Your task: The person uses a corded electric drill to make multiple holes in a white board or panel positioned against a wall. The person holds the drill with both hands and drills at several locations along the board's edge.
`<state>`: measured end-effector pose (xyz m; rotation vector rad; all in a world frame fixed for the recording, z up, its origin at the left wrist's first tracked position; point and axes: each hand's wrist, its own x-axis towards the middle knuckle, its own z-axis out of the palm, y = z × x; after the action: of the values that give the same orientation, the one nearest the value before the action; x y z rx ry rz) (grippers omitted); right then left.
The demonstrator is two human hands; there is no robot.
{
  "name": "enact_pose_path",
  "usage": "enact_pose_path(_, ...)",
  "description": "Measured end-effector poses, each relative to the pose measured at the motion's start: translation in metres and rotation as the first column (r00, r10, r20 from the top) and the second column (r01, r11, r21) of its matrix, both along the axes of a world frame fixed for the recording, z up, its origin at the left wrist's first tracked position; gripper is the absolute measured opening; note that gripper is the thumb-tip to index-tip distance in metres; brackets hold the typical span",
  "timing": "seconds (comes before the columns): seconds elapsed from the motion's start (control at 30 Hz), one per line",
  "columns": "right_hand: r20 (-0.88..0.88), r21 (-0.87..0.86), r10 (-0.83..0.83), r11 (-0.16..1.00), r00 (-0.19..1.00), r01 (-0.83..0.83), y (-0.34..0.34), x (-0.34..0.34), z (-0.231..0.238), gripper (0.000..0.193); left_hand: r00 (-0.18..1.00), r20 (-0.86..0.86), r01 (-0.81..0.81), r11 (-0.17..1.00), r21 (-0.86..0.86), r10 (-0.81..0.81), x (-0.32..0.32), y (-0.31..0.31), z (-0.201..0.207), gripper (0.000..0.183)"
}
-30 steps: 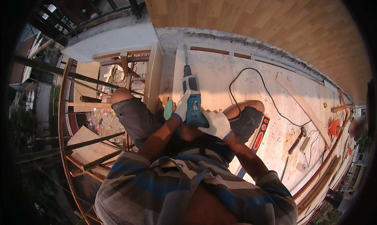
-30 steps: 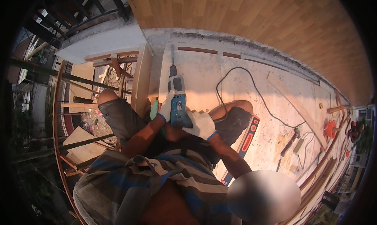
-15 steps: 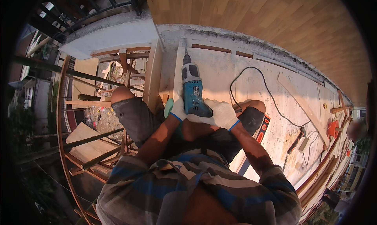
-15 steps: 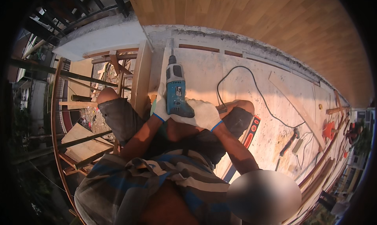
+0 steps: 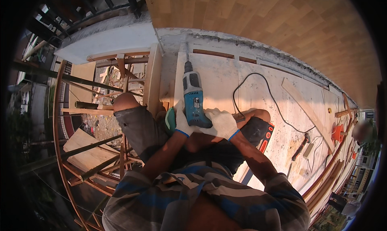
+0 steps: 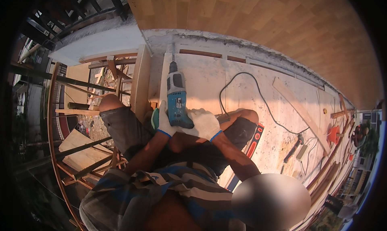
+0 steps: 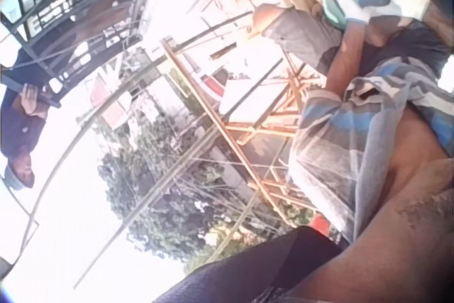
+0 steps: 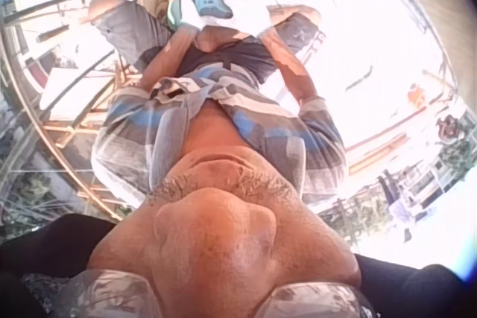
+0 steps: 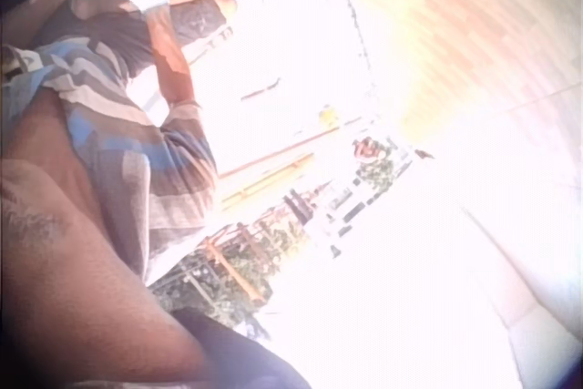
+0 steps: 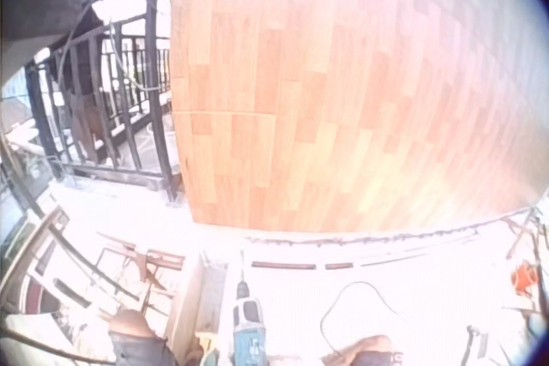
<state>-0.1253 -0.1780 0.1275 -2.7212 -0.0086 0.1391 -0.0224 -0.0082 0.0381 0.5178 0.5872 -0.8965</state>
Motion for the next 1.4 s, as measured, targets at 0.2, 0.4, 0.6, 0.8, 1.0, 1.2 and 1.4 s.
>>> enact_pose_path(0.2, 0.117, 0.087, -0.085, 0.993, 0.990, 0.075, 0.024, 0.007, 0.007, 0.060, 0.989, 0.001, -0.145, 0.989, -0.018, 0.145, 0.012, 0.013, -0.022, 0.070)
enact_pose_path(0.4, -0.060, 0.147, -0.134, 0.979, 0.989, 0.141, 0.047, 0.017, -0.010, 0.056, 0.925, 0.028, -0.379, 0.920, 0.096, 0.378, 0.029, 0.033, -0.030, 0.068)
enact_pose_path(0.6, -0.070, 0.207, -0.168, 0.962, 0.983, 0.179, 0.085, 0.029, -0.034, 0.067, 0.765, 0.145, -0.643, 0.732, 0.227, 0.627, 0.056, 0.059, -0.029, 0.066)
enact_pose_path(0.8, -0.265, 0.279, -0.121, 0.940, 0.957, 0.196, 0.111, 0.050, -0.023, 0.066, 0.713, 0.215, -0.701, 0.677, 0.224, 0.667, 0.076, 0.082, -0.016, 0.044)
enact_pose_path(1.0, -0.264, 0.305, -0.148, 0.925, 0.953, 0.228, 0.136, 0.067, -0.038, 0.065, 0.734, 0.311, -0.677, 0.621, 0.395, 0.603, 0.092, 0.093, -0.026, 0.047)
enact_pose_path(1.2, -0.282, 0.299, -0.030, 0.947, 0.959, 0.117, 0.091, 0.056, -0.005, 0.071, 0.961, 0.261, 0.054, 0.986, 0.160, -0.095, 0.079, 0.088, -0.024, 0.061)
enact_pose_path(1.4, -0.130, 0.017, -0.120, 0.992, 0.984, 0.123, 0.024, 0.008, -0.023, 0.072, 0.906, 0.196, 0.342, 0.922, 0.182, -0.375, 0.042, 0.010, -0.044, 0.034)
